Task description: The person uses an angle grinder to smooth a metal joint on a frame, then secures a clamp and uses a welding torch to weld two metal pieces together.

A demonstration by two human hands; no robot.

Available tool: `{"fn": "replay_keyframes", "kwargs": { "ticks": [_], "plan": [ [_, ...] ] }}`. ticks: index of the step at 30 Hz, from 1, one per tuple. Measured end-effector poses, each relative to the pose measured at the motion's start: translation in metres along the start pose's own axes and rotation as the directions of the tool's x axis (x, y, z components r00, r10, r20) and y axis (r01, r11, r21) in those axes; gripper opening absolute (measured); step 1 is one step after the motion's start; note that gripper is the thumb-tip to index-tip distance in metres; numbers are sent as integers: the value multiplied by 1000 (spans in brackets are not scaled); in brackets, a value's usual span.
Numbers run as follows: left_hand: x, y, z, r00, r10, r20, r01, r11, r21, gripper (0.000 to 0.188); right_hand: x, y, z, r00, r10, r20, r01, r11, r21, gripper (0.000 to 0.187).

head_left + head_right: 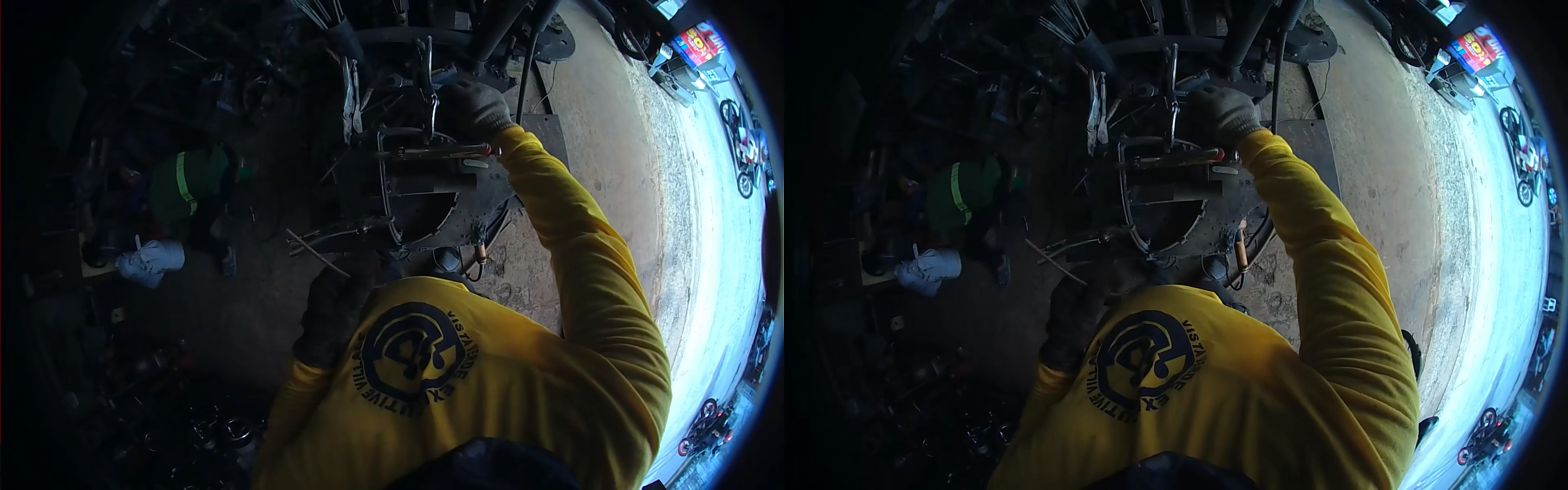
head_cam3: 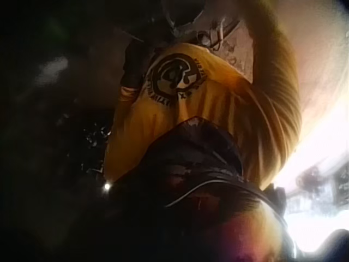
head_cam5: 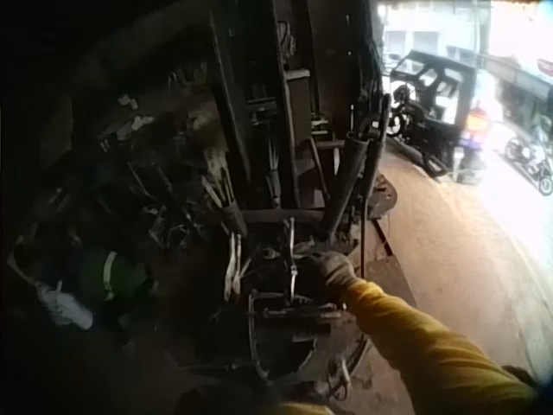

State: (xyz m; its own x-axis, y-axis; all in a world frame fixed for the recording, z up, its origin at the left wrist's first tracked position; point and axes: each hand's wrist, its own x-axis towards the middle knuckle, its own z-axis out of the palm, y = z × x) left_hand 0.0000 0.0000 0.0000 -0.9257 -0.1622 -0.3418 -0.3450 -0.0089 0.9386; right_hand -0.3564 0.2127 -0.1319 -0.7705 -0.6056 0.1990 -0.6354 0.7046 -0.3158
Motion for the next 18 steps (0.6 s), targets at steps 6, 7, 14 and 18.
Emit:
{"fn": "replay_keyframes", "kwargs": {
  "ticks": [6, 7, 14, 18],
  "plan": [
    [0, -3, 6, 999, 35, 19, -35, 999, 17, 25, -3, -7, -4, 989, 95, -116, -100, 994, -34, 30],
    [1, -3, 6, 999, 33, 29, -33, 999, 13, 25, -5, -3, -1, 985, 110, -134, -117, 992, -41, 29],
    [-1, -17, -2, 1000, -5, -17, 6, 997, 80, 30, -9, 10, -3, 959, 241, -148, -246, 969, -13, 29],
    [-3, -12, -2, 999, 38, 27, -38, 999, 12, 27, -21, 9, -11, 953, 264, -151, -270, 963, -19, 24]
  ]
}}
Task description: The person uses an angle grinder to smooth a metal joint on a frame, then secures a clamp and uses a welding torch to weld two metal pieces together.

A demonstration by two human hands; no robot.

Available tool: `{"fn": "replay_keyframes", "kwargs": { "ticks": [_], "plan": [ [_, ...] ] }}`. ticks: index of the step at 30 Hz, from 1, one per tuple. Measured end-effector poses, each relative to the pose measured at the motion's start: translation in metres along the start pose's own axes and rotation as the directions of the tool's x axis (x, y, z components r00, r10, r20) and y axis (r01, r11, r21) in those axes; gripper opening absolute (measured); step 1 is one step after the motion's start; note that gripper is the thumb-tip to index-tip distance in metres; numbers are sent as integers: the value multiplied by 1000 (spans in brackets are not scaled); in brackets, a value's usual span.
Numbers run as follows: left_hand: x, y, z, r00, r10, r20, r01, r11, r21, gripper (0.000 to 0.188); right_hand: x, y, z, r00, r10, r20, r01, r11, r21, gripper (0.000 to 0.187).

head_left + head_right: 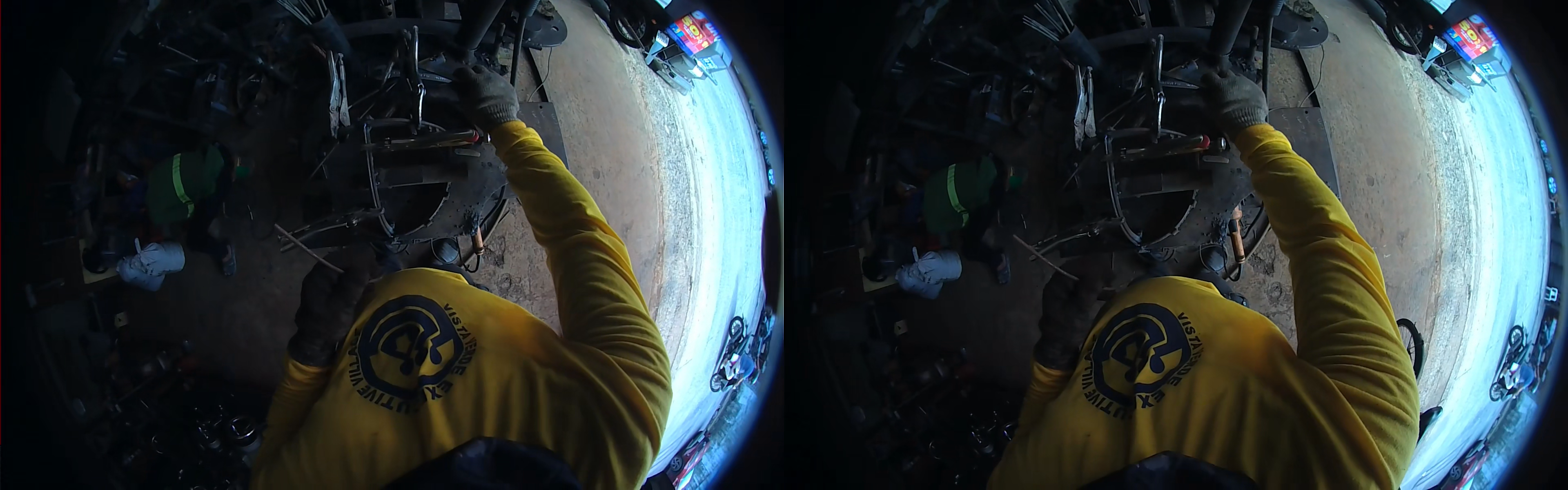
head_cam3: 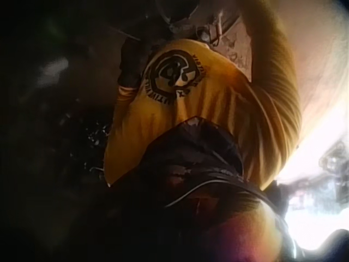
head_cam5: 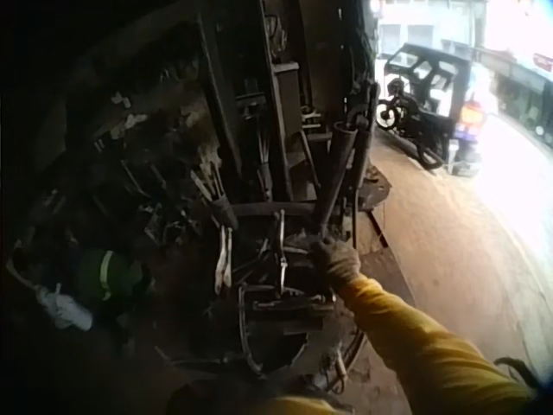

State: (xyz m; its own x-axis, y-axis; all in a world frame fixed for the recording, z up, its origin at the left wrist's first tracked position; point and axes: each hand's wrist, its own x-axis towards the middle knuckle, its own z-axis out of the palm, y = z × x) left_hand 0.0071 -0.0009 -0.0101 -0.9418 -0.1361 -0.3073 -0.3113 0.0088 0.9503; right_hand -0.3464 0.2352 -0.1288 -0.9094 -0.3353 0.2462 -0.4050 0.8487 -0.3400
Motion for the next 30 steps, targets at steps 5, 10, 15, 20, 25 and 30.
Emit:
{"fn": "replay_keyframes", "kwargs": {
  "ticks": [5, 10, 15, 20, 25, 30],
  "plan": [
    [7, 13, 1, 993, 105, 61, -106, 994, 9, 23, -19, 27, -7, 997, 77, 26, -75, 996, -48, 27],
    [7, 28, -14, 985, 103, 137, -98, 994, -43, 22, -74, 34, -11, 989, 137, -50, -136, 991, 17, 25],
    [22, 75, -61, 952, 292, 93, -306, 902, 304, 28, -170, 11, 1, 820, 566, -91, -403, 682, 610, 28],
    [67, 131, -82, 871, 469, 144, -486, 789, 376, 30, -275, -53, -53, 778, 599, 190, -390, 223, 894, 31],
    [143, 110, -75, 836, 263, 482, -506, 710, 490, 27, -313, -100, -65, 637, 743, 206, -473, 165, 866, 35],
    [190, 69, -51, 416, 357, 836, -909, 177, 376, 27, -348, -167, -52, 623, 725, 293, -653, 276, 706, 38]
  ]
}}
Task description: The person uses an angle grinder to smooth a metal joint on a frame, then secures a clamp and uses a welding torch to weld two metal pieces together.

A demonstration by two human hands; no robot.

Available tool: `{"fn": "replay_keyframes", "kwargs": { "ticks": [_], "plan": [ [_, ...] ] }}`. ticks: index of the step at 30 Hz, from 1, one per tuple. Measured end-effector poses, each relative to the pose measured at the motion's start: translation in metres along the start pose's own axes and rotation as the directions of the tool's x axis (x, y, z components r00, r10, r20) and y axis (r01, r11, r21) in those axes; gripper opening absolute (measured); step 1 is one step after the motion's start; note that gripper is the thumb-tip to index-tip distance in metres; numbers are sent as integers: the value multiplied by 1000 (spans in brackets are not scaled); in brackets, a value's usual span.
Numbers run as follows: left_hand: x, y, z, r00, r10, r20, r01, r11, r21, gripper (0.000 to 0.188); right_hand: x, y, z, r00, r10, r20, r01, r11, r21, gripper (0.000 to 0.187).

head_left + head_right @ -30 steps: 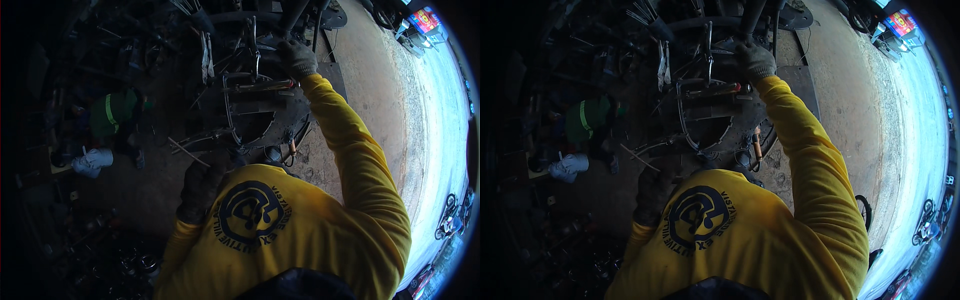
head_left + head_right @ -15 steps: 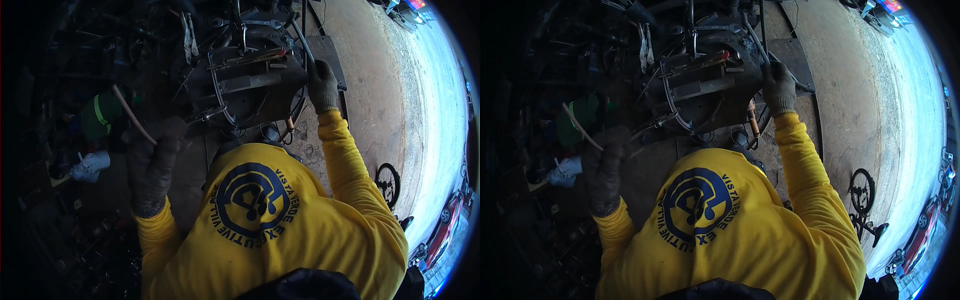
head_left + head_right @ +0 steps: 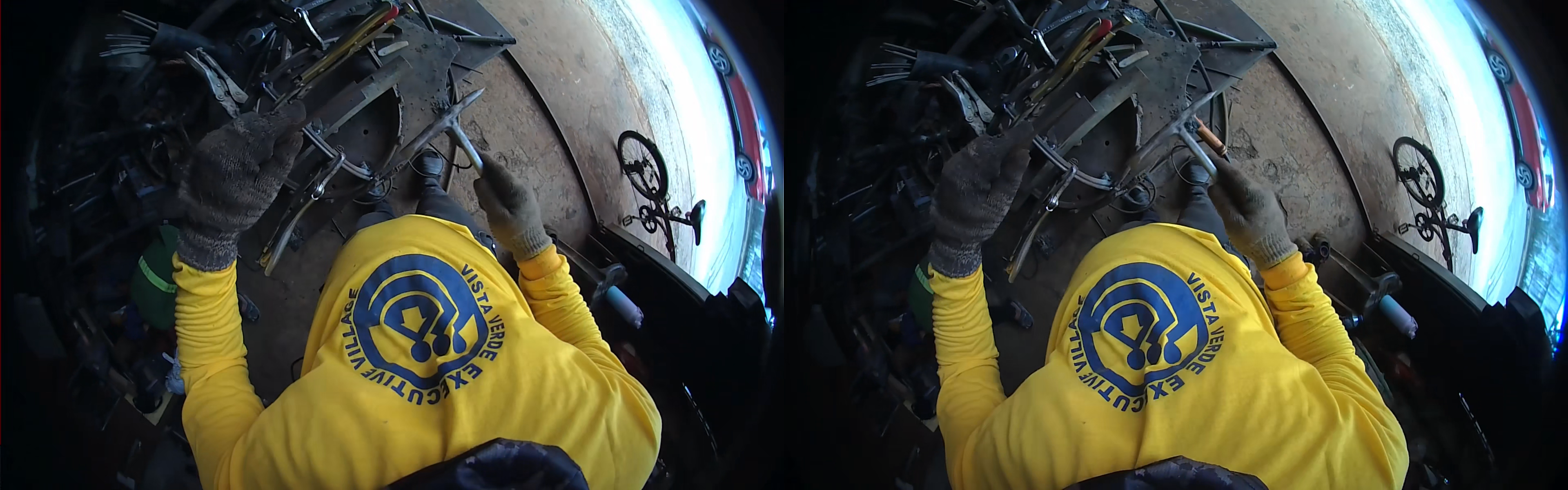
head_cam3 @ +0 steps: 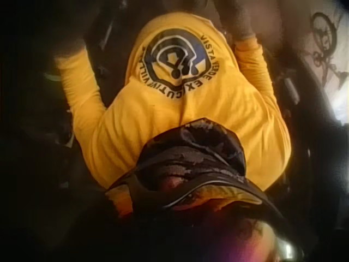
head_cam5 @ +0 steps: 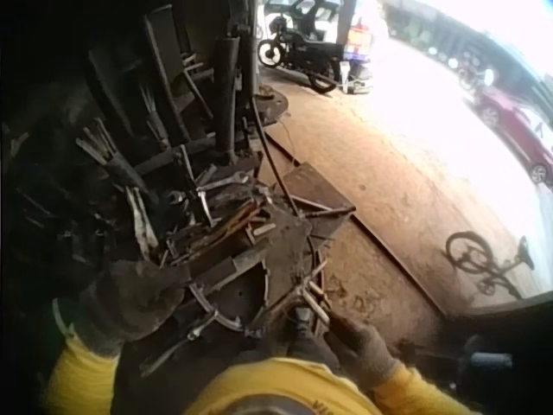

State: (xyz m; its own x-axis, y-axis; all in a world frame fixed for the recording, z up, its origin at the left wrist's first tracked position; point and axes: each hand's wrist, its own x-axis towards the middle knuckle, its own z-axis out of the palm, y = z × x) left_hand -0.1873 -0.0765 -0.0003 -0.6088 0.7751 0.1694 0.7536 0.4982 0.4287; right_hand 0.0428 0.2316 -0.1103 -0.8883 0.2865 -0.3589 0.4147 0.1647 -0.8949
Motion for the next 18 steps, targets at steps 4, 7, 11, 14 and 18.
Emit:
{"fn": "replay_keyframes", "kwargs": {
  "ticks": [4, 7, 11, 14, 18],
  "plan": [
    [2, -19, 28, 985, 174, -6, -174, 984, 26, 29, -28, 2, 23, 998, 18, -54, -25, 990, -137, 43],
    [-5, -25, 38, 992, 118, -38, -118, 993, -5, 29, -30, 2, 35, 990, -80, -113, 48, 964, -260, 44],
    [-9, -33, 41, 996, 75, -41, -78, 993, -85, 31, -21, -8, 40, 985, -135, -105, 72, 883, -465, 46],
    [-8, -33, 42, 998, 54, -25, -57, 994, -95, 32, -23, -10, 48, 975, -183, -129, 81, 826, -558, 49],
    [-7, -33, 43, 999, 11, -39, -17, 989, -146, 29, -30, -4, 53, 943, -330, -46, 202, 678, -707, 52]
  ]
}}
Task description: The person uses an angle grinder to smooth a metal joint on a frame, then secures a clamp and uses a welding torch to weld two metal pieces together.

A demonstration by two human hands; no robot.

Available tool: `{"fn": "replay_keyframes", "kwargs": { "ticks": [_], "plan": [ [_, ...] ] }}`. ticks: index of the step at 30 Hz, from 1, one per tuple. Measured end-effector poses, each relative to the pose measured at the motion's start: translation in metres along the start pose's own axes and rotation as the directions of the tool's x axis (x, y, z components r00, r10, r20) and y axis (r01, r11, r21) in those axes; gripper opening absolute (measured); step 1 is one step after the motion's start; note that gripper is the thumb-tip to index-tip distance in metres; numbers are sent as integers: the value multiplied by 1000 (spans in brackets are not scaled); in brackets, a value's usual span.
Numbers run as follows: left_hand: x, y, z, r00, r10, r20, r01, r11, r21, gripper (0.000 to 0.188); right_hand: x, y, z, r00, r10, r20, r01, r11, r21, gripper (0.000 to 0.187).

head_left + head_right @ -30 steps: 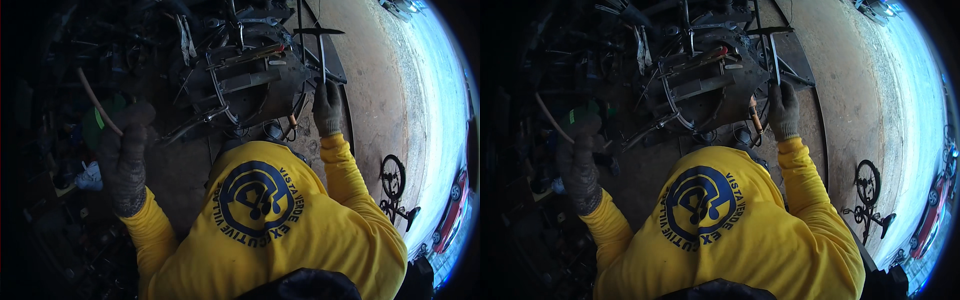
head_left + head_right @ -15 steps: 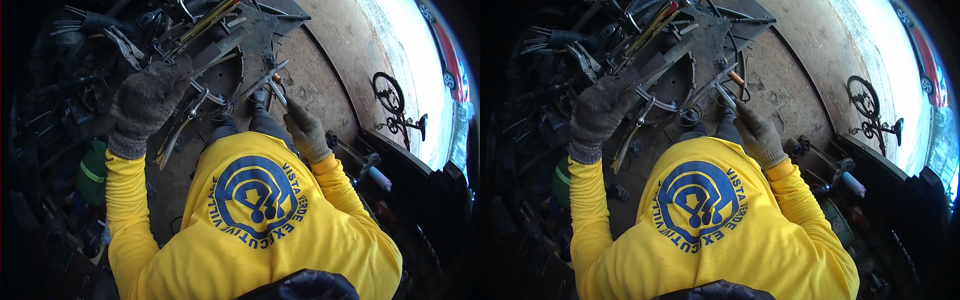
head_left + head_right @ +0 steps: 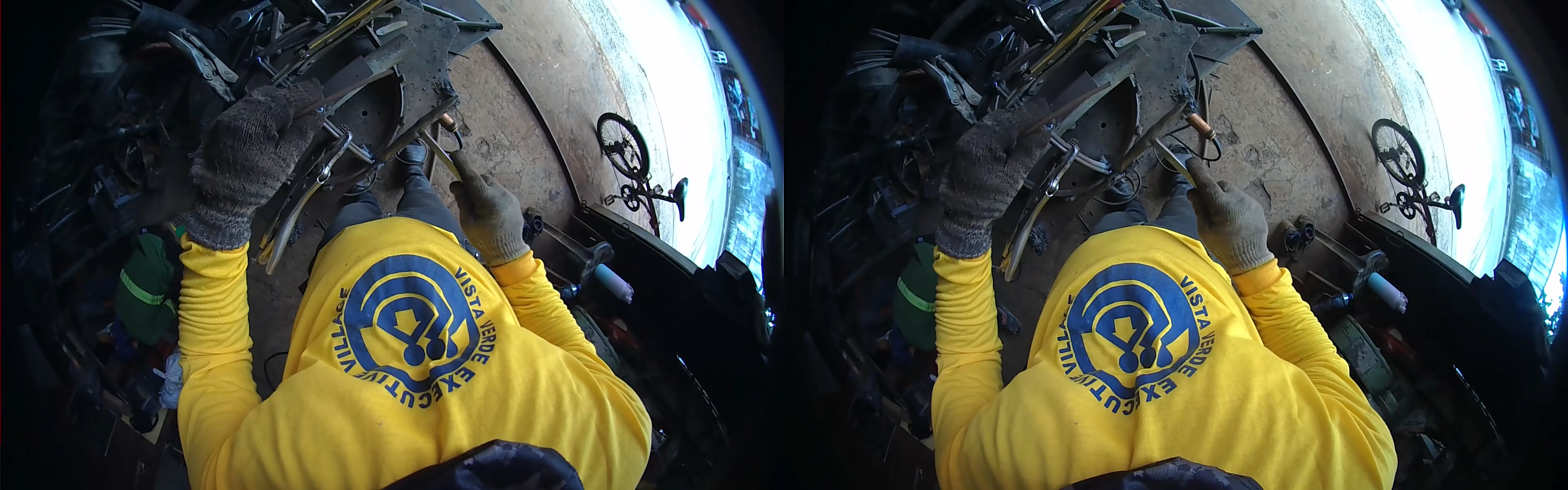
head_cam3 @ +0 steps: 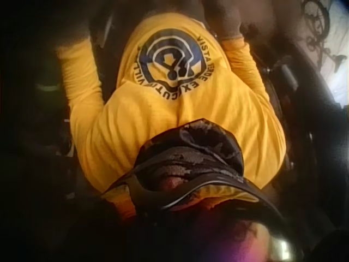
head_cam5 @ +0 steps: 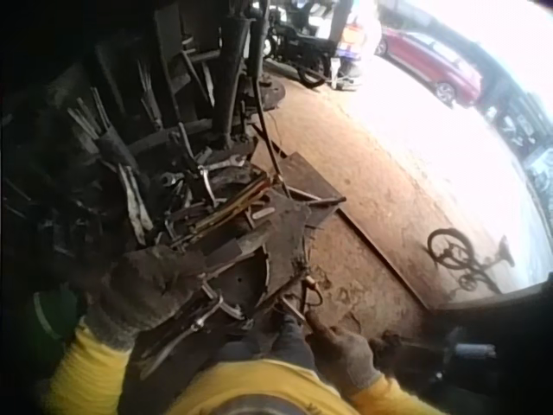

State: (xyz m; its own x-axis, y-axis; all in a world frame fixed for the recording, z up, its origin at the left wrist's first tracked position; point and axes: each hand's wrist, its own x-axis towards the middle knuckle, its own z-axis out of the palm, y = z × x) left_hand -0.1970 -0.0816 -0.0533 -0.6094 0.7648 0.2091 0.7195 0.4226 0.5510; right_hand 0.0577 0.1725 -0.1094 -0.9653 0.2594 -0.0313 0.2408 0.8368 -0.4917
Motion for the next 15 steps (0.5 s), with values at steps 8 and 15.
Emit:
{"fn": "replay_keyframes", "kwargs": {
  "ticks": [8, 15],
  "plan": [
    [1, -2, 2, 1000, 27, -14, -27, 1000, -13, 27, 3, -4, 2, 999, 40, -21, -42, 997, -59, 53],
    [-1, -2, 2, 1000, 19, -15, -20, 1000, -22, 28, 9, -9, -1, 998, 37, 42, -34, 997, -69, 55]
  ]
}}
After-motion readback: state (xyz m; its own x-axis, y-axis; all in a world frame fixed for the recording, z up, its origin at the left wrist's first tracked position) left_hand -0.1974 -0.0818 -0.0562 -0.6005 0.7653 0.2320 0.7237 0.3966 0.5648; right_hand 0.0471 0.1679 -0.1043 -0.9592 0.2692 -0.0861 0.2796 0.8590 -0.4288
